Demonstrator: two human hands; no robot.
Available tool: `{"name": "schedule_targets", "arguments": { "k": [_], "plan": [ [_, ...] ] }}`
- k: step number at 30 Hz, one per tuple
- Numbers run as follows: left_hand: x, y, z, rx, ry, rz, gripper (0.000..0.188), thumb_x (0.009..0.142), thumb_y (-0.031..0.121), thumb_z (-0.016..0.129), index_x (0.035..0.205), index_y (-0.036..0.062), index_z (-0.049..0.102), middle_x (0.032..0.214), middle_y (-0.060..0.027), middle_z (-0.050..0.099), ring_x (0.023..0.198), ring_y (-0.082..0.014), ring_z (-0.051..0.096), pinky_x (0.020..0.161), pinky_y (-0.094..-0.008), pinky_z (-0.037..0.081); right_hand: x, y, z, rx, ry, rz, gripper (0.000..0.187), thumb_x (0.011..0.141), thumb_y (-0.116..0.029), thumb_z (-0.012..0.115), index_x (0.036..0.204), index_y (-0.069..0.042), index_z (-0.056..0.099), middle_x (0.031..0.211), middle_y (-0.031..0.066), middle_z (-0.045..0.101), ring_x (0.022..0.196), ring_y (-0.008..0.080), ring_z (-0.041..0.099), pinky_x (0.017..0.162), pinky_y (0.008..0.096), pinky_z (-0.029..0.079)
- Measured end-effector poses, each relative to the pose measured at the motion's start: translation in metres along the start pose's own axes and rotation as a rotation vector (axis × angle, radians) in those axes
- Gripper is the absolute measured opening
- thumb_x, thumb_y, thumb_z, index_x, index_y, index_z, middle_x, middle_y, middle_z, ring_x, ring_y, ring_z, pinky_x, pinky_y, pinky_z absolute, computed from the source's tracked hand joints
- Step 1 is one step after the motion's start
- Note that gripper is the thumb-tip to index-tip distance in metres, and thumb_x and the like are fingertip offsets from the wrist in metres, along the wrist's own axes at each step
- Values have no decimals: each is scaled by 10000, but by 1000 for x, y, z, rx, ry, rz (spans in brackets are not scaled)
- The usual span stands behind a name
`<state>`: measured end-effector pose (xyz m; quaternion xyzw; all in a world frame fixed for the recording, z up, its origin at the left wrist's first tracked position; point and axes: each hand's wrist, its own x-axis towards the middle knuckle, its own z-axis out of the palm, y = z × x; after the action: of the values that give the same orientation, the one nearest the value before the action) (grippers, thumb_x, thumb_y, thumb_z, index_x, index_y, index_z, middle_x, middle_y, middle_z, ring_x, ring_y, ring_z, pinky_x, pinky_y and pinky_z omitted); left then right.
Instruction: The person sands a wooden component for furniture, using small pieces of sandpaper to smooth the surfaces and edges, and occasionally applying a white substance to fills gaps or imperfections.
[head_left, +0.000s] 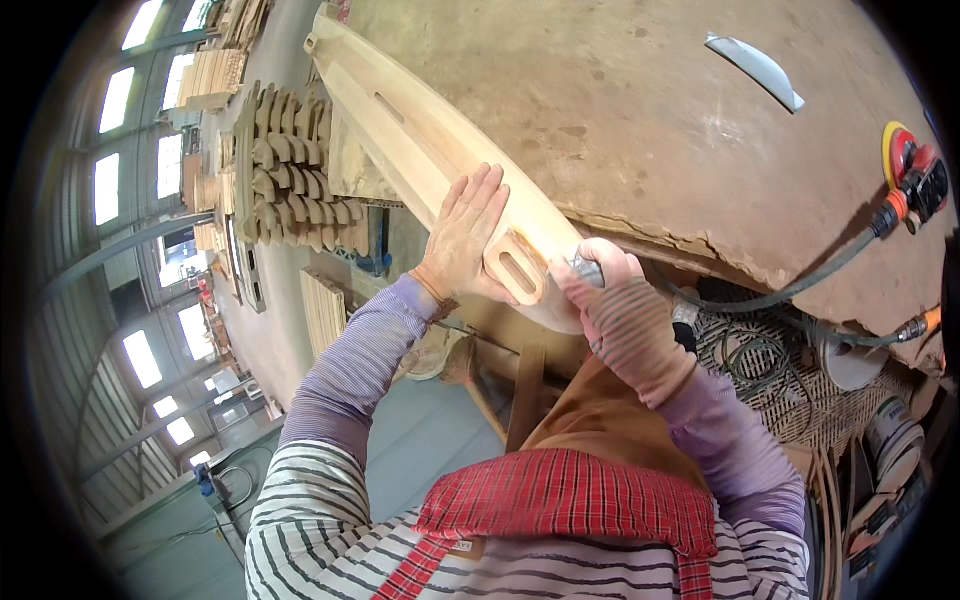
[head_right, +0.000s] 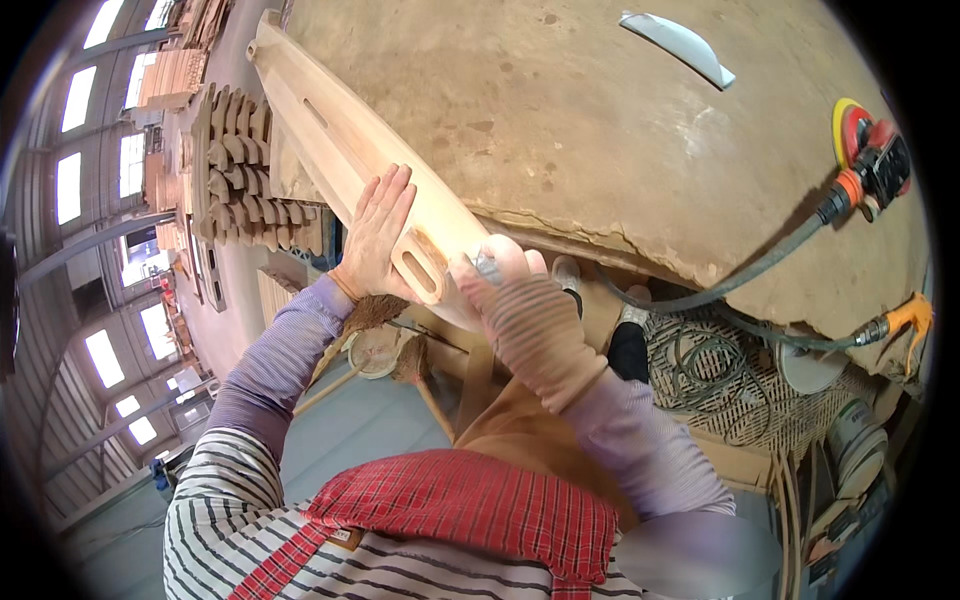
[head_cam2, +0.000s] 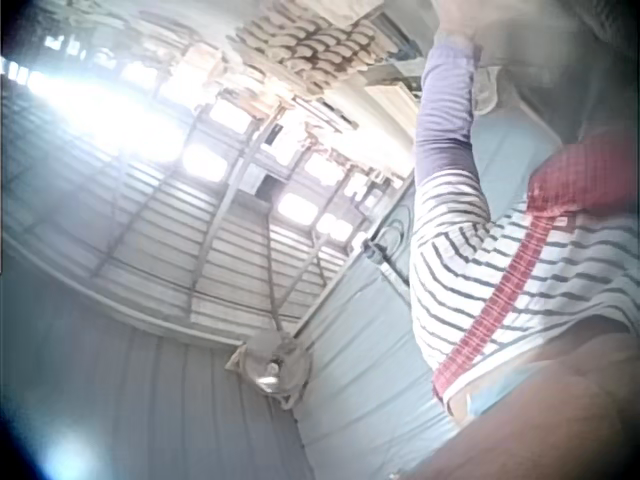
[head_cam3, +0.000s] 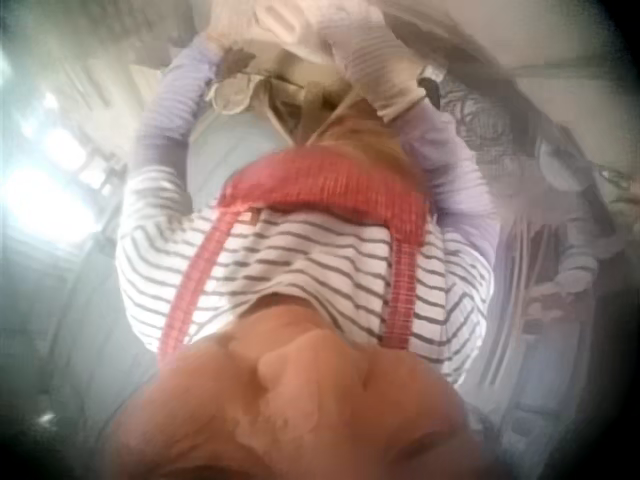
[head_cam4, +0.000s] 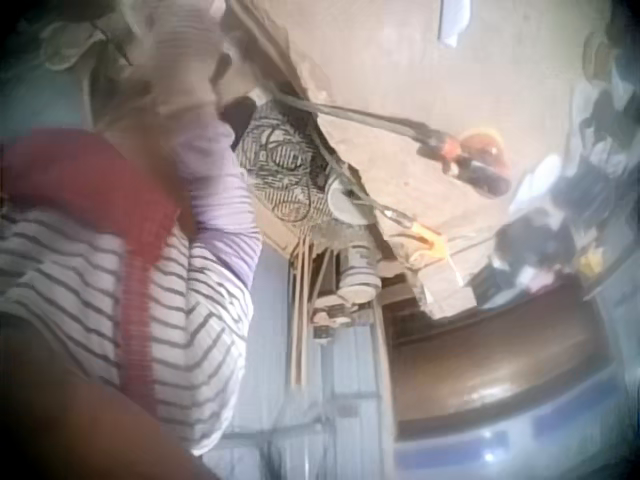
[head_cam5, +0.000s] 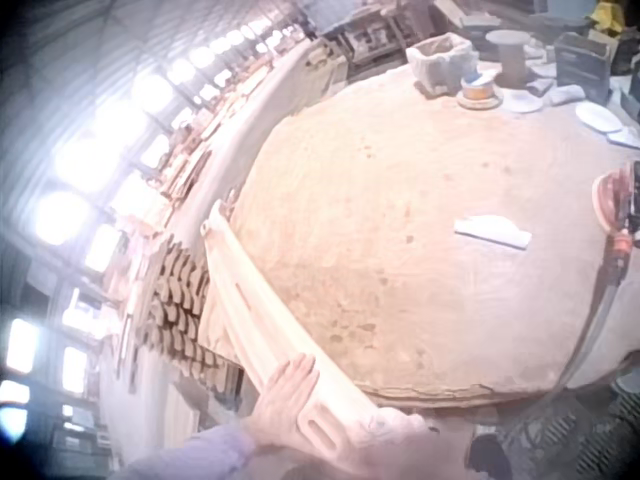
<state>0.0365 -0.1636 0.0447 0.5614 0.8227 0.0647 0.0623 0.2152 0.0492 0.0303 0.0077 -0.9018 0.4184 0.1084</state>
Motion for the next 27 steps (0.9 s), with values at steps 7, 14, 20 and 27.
{"name": "schedule_targets", "arguments": {
  "k": [7,14,20,27],
  "plan": [
    [8,-1,4,-6,34,-8,1249,638,883,579,1430,-69,418,1523,-282,373,1445,-407,339,1192,-495,216,62,9,-5,86,-93,-130,347,790,-193,663,1132,-134,653,1079,94,590,908,317,587,679,396,552],
    [13,-3,1,-12,28,-23,1313,561,899,605,1438,-60,417,1532,-272,366,1446,-387,346,1197,-478,216,49,24,12,232,-26,-163,350,824,-145,626,1173,-142,648,1150,73,592,952,331,590,754,401,552],
    [8,-3,1,-35,21,-33,1322,563,900,603,1448,-62,404,1533,-275,363,1445,-391,344,1193,-481,219,44,5,-8,583,-330,414,346,795,-158,690,1136,-105,670,1095,107,601,983,309,595,729,388,559],
    [15,0,-1,-24,28,-21,1323,563,892,613,1449,-67,400,1536,-271,361,1451,-382,341,1195,-478,216,66,12,4,172,-150,-72,221,850,-212,662,1051,-119,666,1117,104,601,995,343,590,791,409,539]
  ]
}}
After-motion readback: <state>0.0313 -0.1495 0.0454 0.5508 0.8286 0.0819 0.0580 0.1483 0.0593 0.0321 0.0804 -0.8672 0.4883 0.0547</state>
